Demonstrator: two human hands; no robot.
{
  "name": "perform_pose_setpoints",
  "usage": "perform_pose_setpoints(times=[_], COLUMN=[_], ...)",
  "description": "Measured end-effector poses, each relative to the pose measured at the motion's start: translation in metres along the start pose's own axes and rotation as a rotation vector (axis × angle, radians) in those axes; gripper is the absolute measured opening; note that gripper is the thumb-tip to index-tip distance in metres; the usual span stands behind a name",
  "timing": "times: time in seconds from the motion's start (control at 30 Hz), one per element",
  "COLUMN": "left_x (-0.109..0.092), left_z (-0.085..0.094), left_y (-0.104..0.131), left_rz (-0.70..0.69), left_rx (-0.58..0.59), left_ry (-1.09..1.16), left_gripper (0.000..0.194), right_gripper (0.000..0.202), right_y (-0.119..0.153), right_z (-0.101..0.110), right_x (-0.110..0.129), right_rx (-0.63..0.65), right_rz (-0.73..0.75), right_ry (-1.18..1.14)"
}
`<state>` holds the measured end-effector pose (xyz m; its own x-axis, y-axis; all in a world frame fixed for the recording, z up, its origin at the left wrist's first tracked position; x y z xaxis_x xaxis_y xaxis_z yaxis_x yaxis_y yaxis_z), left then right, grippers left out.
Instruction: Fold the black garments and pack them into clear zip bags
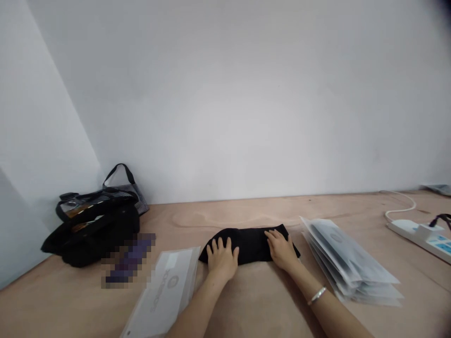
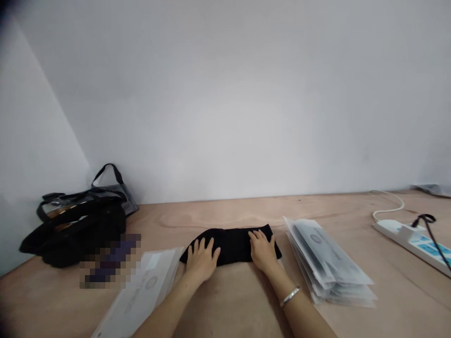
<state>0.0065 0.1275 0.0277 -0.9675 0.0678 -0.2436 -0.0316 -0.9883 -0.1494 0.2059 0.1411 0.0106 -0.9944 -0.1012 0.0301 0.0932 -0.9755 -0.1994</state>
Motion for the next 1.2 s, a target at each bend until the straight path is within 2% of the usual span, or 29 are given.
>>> perform_pose_setpoints(times=[0.07, 0.17, 0.27, 0.4, 0.57, 0.73, 0.87, 1.0, 1.1, 1.2], left_x=[-0.002, 0.003, 0.009, 0.01, 0.011, 0.015, 0.024, 0.032, 0.031, 0.021], left_z=[0.008, 0.012, 0.013, 0.021, 0.039, 0.058, 0.062, 0.056, 0.057, 0.065], left_y=[-0.015, -0.037, -0.049, -0.045, -0.019, 0.03, 0.075, 0.112, 0.123, 0.116], left_rz=[-0.034, -0.051, -0.068, -0.111, -0.193, -0.37, -0.41, -0.375, -0.358, -0.382], left_rx=[-0.061, -0.079, -0.08, -0.093, -0.074, 0.032, 0.155, 0.311, 0.374, 0.294], left_ry=[0.018, 0.044, 0.081, 0.144, 0.227, 0.297, 0.372, 0.427, 0.453, 0.453], left_gripper=[0.045, 0.04, 0.031, 0.028, 0.033, 0.033, 0.032, 0.032, 0.032, 0.037], right_gripper=[0.05, 0.055, 0.04, 0.026, 0.029, 0.028, 0.023, 0.027, 0.029, 0.027], right_y=[-0.015, -0.034, -0.043, -0.039, -0.008, 0.048, 0.092, 0.125, 0.135, 0.127], right_z=[0.004, 0.003, 0.002, 0.011, 0.036, 0.057, 0.055, 0.045, 0.049, 0.063], right_x=[0.0, 0.0, -0.003, -0.007, -0.001, 0.007, 0.009, 0.012, 0.011, 0.009], right_rx=[-0.029, -0.023, -0.031, -0.081, -0.156, -0.209, -0.114, 0.084, 0.197, 0.16], right_rz=[-0.005, 0.011, 0.0, -0.031, 0.035, 0.182, 0.227, 0.231, 0.233, 0.241], right_ry=[0.022, 0.038, 0.061, 0.111, 0.172, 0.28, 0.229, 0.127, -0.003, -0.17])
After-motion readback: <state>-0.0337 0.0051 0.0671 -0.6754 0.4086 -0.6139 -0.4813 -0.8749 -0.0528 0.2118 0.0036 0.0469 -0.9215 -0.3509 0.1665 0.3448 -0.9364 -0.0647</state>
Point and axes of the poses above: each hand's wrist, its own y-axis away from the middle knuckle, its own z-axis out of the back of the hand, x = y × z, the point moved 6 cm from there along -y, towards the middle knuckle, and after that the axes turned 9 degrees about y, right-handed, at the moved point
